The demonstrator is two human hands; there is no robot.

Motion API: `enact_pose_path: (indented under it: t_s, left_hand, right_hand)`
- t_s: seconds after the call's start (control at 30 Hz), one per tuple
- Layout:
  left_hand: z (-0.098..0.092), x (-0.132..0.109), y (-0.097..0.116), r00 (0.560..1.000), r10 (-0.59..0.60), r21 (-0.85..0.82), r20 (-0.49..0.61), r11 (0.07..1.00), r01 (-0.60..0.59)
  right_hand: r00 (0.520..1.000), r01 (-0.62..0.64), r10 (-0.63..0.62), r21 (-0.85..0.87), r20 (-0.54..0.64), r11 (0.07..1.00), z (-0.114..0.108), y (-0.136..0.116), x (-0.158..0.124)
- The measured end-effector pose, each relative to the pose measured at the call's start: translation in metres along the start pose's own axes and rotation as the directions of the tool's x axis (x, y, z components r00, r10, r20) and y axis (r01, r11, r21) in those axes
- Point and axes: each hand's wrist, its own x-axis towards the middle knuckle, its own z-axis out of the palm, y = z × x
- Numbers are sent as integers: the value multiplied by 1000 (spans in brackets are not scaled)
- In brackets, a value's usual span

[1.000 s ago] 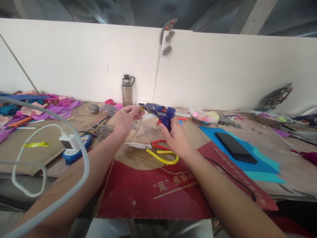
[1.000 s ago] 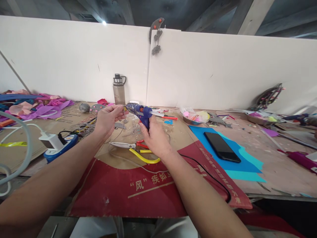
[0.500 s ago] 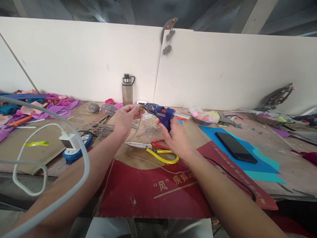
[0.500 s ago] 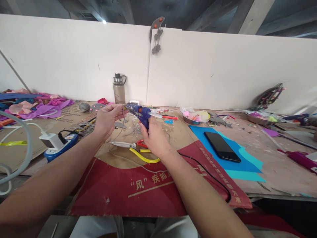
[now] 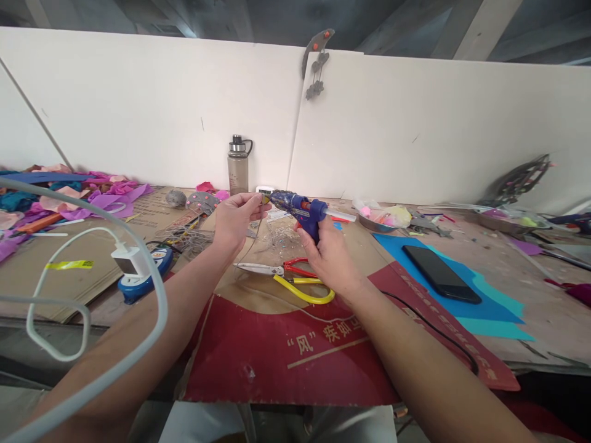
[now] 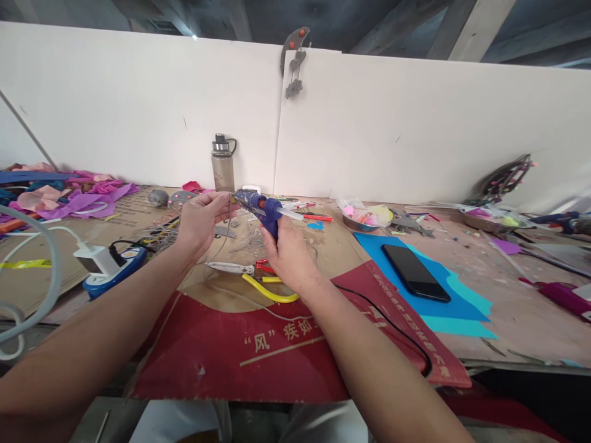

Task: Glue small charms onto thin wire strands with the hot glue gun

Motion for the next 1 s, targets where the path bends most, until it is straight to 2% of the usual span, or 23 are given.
enact_pose_path:
  t_s: [0.57,1.0]
  left_hand:
    - [1,0,2,1000,-13,-28,-23,1000,13]
    - [1,1,0,1000,-15,-26,-13,1000,14]
  right_hand:
    - [1000,-11,11,-22,5,1000,1,1,-1]
    - [1000,24,-24,-14,-2,1000,1,1,-1]
